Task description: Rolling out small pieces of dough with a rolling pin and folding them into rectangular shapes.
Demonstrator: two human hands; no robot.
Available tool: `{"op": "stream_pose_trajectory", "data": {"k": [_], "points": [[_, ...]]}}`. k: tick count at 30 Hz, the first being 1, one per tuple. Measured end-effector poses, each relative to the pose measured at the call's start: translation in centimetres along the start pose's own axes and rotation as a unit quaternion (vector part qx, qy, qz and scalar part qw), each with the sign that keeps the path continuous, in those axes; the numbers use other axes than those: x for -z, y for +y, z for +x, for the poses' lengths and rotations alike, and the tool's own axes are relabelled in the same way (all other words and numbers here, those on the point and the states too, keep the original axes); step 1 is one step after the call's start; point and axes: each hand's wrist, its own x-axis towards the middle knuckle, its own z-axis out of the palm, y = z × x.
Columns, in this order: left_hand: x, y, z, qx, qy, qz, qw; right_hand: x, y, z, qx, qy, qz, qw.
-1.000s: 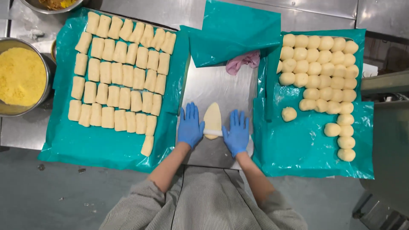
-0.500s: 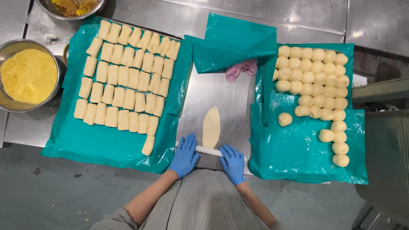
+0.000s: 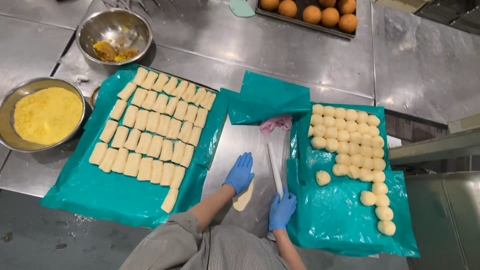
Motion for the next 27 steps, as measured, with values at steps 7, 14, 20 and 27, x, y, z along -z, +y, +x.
{"op": "stream_pose_trajectory", "data": {"k": [7,14,20,27], "points": [[-0.9,0.5,-5.6,-0.055,0.001,-0.045,0.997,0.8,-1.3,-2.7,0.189,0.102,0.024,0.976],[1.9,0.8,-3.3,-0.076,0.038,-0.026,0.996,-2.1,-4.0,1.0,0.191,-0.092,0.195,0.958],[1.0,0.8,-7.2,-0.104,-0.012,-0.024,0.994,-1.8,-4.0,1.0,0.219,-0.139,0.204,0.944],[7.9,2.7,-11.9,-0.093,-0.091,-0.061,0.99,1.5,-4.2,-2.3,0.342,-0.2,0.143,0.907]]}}
